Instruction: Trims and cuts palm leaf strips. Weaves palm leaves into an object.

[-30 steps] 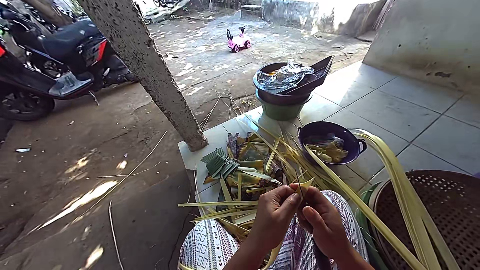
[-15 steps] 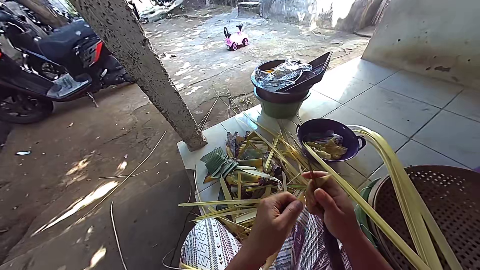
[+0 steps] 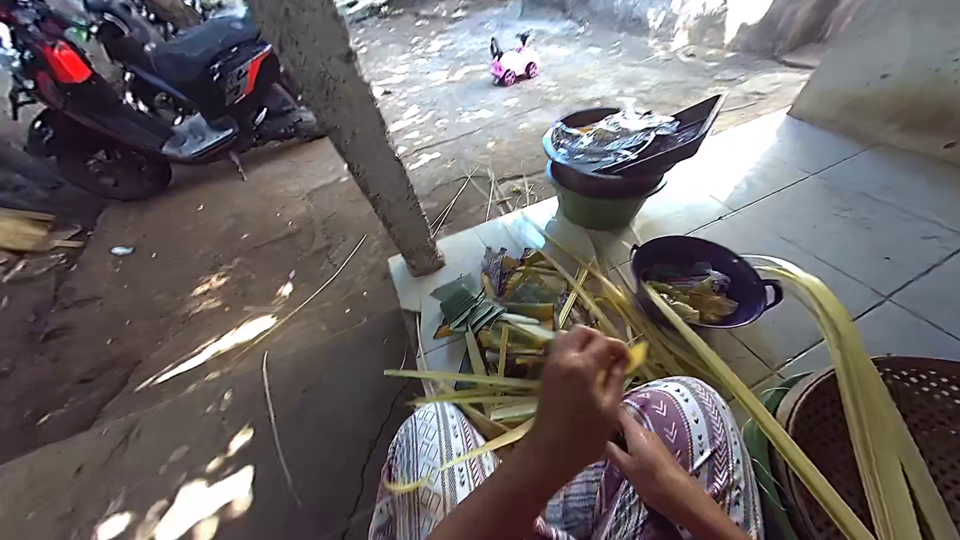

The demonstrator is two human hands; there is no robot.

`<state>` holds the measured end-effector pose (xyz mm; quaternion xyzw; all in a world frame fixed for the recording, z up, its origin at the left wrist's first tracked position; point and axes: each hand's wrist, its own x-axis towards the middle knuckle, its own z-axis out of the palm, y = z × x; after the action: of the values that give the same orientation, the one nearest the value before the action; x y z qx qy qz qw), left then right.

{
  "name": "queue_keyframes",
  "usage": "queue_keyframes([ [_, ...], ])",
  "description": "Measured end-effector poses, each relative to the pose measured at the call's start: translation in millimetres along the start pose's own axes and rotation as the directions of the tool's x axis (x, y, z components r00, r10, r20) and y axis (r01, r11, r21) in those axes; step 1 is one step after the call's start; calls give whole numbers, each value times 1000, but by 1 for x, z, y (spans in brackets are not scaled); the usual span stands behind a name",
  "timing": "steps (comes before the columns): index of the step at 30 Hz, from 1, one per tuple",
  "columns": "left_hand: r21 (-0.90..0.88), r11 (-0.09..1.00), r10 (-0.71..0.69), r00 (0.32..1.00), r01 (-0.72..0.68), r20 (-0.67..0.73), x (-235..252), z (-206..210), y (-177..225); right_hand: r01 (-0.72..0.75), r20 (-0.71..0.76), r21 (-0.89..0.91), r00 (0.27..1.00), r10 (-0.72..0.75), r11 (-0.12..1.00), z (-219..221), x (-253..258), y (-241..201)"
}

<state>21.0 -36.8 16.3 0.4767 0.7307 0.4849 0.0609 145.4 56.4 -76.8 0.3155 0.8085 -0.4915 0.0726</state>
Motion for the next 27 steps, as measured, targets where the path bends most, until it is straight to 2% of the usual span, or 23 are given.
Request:
queue_keyframes([
  [2,33,996,88,996,-88,8,-25,20,9,14,-52,-66,998,-17,998,12,5,-5],
  [4,63,978,194,980,-197,43,-54,39,17,145,-199,-189,963,-183,971,27,20,4],
  [5,67,968,235,968,-241,83,-69,48,20,38,-62,-256,996,-56,966,18,25,-11],
  [6,48,961,264,956,-273,131,-84,56,20,-37,18,-296,999,45,954,14,40,-18],
  [7,12,960,274,944,-281,187,-100,64,18,-62,49,-316,995,82,947,14,54,-16],
  [10,-121,970,242,900,-213,362,-137,74,6,-77,98,-380,988,123,922,22,87,-11],
  [13,-243,967,184,868,-76,461,-162,69,-13,-77,98,-558,983,158,826,31,100,-17],
  [14,-261,965,147,869,-22,473,-168,63,-19,-39,102,-608,987,127,793,34,97,-22],
  [16,-266,959,36,888,99,459,-176,43,-30,136,200,-547,979,-29,826,42,85,-32],
  [17,-268,949,-31,895,166,446,-180,30,-37,244,301,-458,947,-109,855,50,78,-37],
  [19,-237,916,-198,878,325,436,-188,-4,-50,381,554,-228,808,-203,896,76,58,-44],
  [21,-133,822,-444,769,554,460,-191,-45,-58,409,705,-95,671,-229,907,102,39,-52],
  [22,-72,745,-573,692,663,439,-193,-63,-60,417,723,-77,648,-237,906,111,31,-55],
  [24,-29,590,-765,570,807,300,-196,-87,-62,424,672,-28,678,-298,905,117,20,-58],
  [25,-64,547,-810,547,835,213,-197,-93,-63,408,614,30,713,-339,912,115,16,-61],
  [26,-136,542,-821,557,830,127,-197,-94,-62,391,546,103,746,-381,914,111,10,-66],
  [27,-231,571,-802,596,788,50,-195,-91,-60,390,472,187,769,-431,901,107,4,-71],
])
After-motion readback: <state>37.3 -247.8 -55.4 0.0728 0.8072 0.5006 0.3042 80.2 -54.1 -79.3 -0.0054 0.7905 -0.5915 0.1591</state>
